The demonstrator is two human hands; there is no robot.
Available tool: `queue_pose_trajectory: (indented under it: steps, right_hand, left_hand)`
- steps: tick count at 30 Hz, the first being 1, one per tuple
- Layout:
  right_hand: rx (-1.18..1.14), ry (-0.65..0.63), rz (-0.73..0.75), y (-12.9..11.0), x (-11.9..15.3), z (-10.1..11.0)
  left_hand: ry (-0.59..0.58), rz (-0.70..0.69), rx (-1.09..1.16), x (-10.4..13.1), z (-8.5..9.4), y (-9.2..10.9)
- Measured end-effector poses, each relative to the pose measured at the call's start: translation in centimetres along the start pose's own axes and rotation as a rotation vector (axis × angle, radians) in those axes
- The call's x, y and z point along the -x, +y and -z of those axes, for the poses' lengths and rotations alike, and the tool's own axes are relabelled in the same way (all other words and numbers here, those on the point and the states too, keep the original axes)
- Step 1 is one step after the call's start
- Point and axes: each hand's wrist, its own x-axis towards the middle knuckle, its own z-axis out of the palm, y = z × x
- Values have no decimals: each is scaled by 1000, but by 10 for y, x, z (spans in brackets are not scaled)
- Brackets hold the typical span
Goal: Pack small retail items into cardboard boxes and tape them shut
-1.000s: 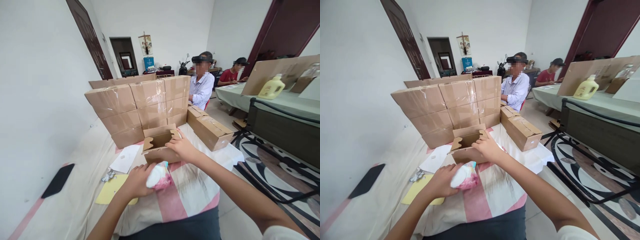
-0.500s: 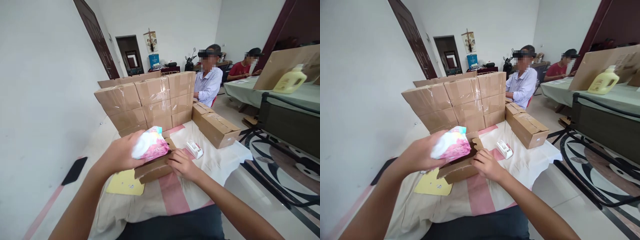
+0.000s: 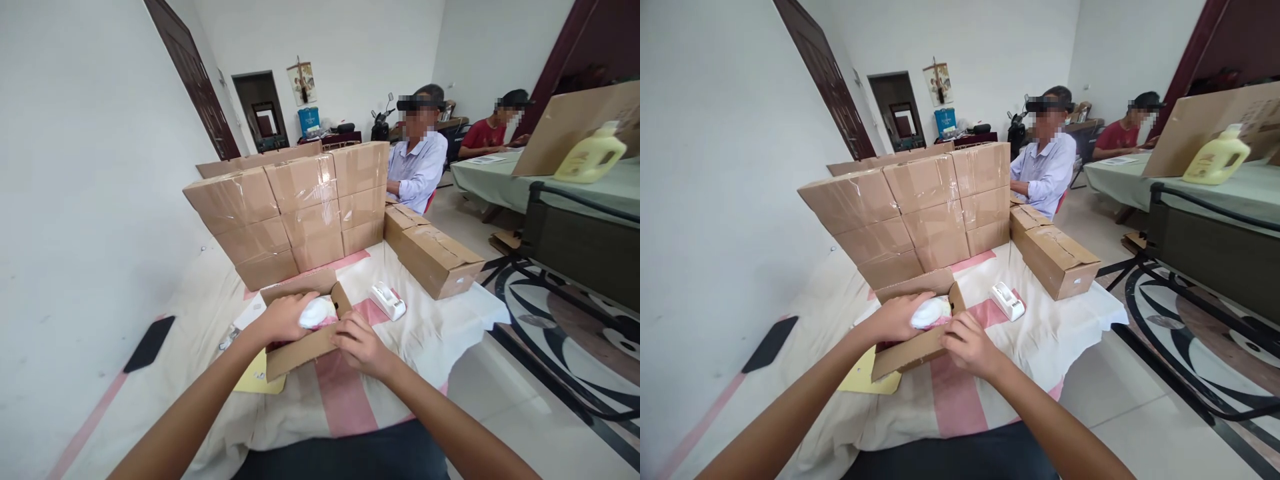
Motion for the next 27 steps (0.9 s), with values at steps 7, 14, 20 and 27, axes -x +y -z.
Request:
queue_pose_trajectory:
  steps: [7, 14, 20, 27]
  right_hand:
    - [8, 47, -44, -4, 4, -9]
    - [10, -6, -1, -9, -1, 7]
    - [-146, 3, -138, 8, -10, 29]
    - [-413, -72, -374, 42, -8, 21]
  left_hand:
    - [-95, -5, 16, -5, -33, -20]
    - [-54, -85, -16, -5, -24, -18]
    - [257, -106, 118, 18, -20, -25]
    - [774, 138, 356, 44, -45, -51]
